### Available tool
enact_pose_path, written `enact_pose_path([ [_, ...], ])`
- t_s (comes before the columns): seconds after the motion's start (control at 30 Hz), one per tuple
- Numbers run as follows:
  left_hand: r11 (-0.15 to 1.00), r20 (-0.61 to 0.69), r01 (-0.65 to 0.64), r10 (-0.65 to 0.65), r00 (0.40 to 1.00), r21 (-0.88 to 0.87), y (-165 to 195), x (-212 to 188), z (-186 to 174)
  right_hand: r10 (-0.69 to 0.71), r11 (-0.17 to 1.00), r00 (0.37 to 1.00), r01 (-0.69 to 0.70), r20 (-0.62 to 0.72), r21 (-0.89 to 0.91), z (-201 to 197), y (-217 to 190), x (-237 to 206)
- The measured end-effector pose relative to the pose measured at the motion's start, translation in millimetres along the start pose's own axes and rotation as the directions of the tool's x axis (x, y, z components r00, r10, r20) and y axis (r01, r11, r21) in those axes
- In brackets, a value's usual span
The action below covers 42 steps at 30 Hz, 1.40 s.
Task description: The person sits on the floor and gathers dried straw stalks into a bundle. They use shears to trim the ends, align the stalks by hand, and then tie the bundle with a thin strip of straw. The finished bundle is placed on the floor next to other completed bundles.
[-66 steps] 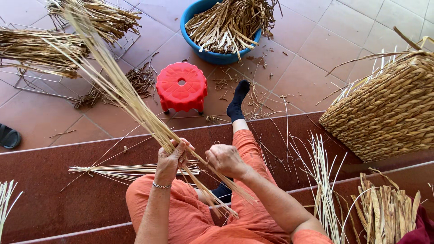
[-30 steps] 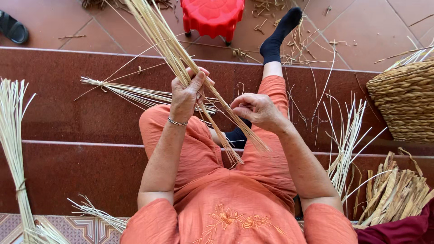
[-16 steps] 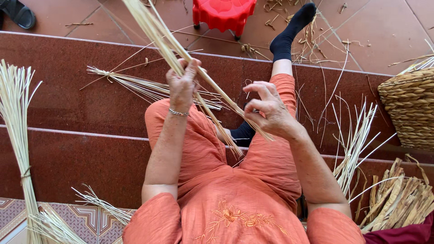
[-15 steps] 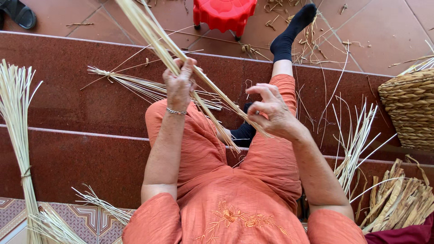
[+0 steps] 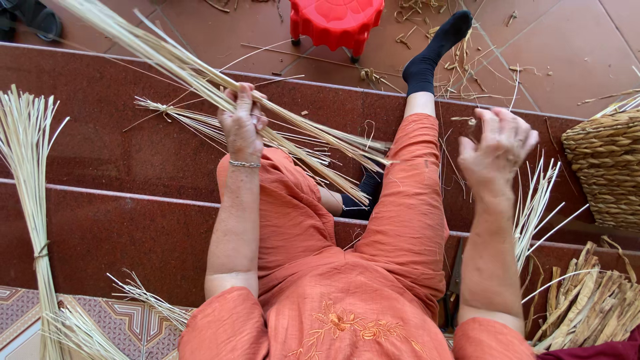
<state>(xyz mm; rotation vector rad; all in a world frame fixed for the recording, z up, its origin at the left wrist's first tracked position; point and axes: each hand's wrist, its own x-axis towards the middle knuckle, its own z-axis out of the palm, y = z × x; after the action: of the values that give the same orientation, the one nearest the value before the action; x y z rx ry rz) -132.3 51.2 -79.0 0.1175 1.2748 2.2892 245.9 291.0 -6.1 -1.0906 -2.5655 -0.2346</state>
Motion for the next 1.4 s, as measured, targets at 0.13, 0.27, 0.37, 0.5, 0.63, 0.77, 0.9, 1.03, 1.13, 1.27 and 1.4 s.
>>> enact_pose_path([
  [0.13, 0.996, 0.08, 0.082, -0.08, 0.994, -0.018, -12, -16, 29, -0.125, 0.888, 0.984, 0.167, -0.124, 0.429, -8, -77, 7],
  [0.27, 0.989, 0.217, 0.139, -0.124, 0.968, -0.054, -13, -32, 48, -0.374, 0.722, 0.927, 0.285, 0.01, 0.63, -1, -146, 14],
  [0.37, 0.955, 0.335, 0.248, -0.183, 0.924, -0.163, -10, -36, 49, -0.365, 0.383, 0.841, -0.256, 0.4, 0.888, 13, -168, 24],
  [0.5, 0.946, 0.395, 0.291, -0.215, 0.893, -0.144, -10, -32, 46, -0.467, 0.026, 0.687, -0.619, 0.557, 0.785, 32, -177, 23],
  [0.63, 0.932, 0.364, 0.349, -0.292, 0.884, -0.099, -15, -30, 44, -0.335, 0.017, 0.685, -0.683, 0.647, 0.731, 54, -183, 12],
  [0.77, 0.918, 0.283, 0.383, -0.342, 0.896, -0.103, -23, -24, 38, -0.279, -0.157, 0.687, -0.722, 0.671, 0.674, 77, -182, 9],
  [0.9, 0.954, 0.293, 0.291, -0.3, 0.908, 0.075, -34, -8, 20, -0.158, -0.251, 0.713, -0.698, 0.684, 0.67, 97, -156, 18],
  [1.03, 0.943, 0.127, 0.27, -0.297, 0.946, 0.193, -44, 14, 6, 0.01, -0.351, 0.692, -0.674, 0.722, 0.65, 116, -104, 30],
  [1.13, 0.949, 0.033, 0.288, -0.294, 0.955, 0.125, -47, 34, 8, 0.144, -0.374, 0.692, -0.624, 0.707, 0.687, 127, -57, 31],
  [1.27, 0.945, 0.016, 0.294, -0.299, 0.954, 0.142, -55, 60, 30, 0.257, -0.554, 0.641, -0.516, 0.724, 0.653, 134, -5, 29],
  [1.4, 0.854, -0.077, 0.293, -0.289, 0.954, 0.43, -88, 96, 76, 0.201, -0.673, 0.667, -0.439, 0.718, 0.596, 131, 9, 26],
])
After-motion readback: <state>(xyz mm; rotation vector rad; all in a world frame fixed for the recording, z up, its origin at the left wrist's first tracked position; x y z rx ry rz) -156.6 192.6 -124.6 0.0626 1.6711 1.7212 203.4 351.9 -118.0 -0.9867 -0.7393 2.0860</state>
